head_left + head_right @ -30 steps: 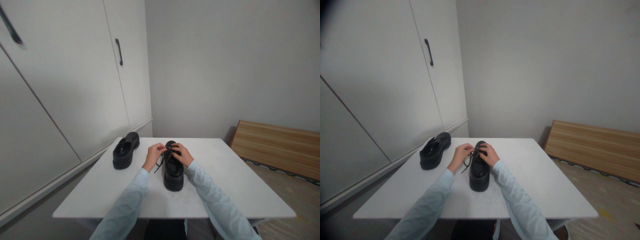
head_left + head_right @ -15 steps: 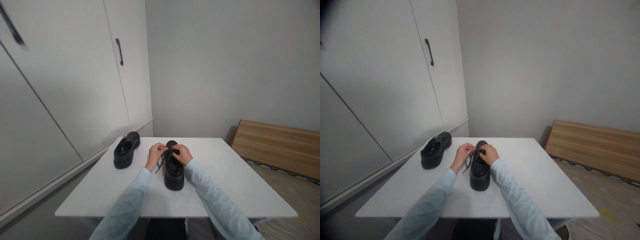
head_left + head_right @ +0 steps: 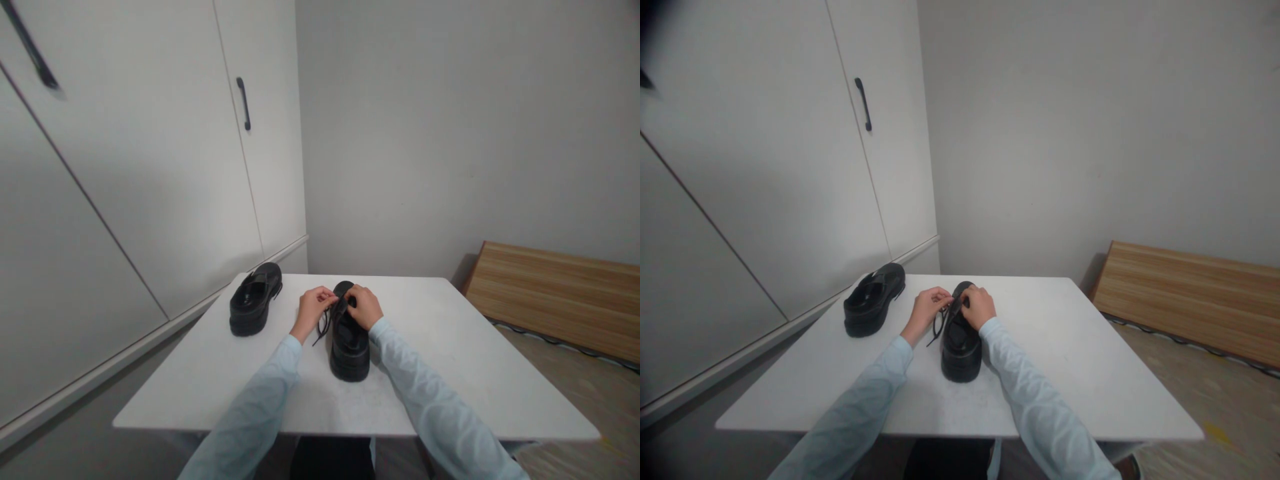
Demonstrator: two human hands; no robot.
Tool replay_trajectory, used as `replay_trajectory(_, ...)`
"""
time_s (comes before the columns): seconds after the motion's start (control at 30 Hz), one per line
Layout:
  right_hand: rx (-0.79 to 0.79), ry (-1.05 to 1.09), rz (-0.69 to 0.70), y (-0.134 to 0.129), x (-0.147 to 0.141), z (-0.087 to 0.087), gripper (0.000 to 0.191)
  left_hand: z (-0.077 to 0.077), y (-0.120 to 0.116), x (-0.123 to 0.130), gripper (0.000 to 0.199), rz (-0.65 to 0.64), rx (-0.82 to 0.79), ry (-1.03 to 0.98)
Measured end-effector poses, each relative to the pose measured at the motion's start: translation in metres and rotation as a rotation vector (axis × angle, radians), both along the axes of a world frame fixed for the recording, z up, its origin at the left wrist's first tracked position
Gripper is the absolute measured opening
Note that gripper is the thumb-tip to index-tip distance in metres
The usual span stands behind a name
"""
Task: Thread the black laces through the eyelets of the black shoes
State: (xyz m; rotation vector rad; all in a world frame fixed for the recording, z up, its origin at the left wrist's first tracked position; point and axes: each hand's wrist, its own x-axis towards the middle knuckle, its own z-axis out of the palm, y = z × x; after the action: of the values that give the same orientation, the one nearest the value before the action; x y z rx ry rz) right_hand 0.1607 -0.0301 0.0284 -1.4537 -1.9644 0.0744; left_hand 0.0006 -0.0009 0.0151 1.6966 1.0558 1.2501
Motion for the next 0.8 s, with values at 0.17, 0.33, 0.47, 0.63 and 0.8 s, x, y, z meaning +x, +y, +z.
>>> replay_trajectory(0.17, 0.025, 0.015, 0.007, -0.002, 0.0, -0.001, 0.013, 0.002, -0.002, 0.0, 0.027, 0.015, 0.017, 0.046)
replay_trajectory(0.33, 0.077, 0.13, 0.075, -0.007, 0.002, -0.001, 0.01, 0.003, -0.004, -0.001, 0.024, -0.009, 0.175, 0.143)
replay_trajectory(0.47, 0.156, 0.235, 0.079, -0.01, 0.005, 0.0, 0.009, 0.005, -0.003, -0.002, 0.025, 0.013, 0.145, 0.145)
replay_trajectory(0.63, 0.207, 0.322, 0.046, -0.012, 0.007, 0.004, 0.009, 0.006, 0.0, -0.002, 0.021, 0.008, 0.077, 0.061)
replay_trajectory(0.8, 0.177, 0.515, 0.04, -0.012, 0.01, 0.007, 0.011, 0.0, 0.003, 0.001, 0.016, -0.05, 0.049, -0.046)
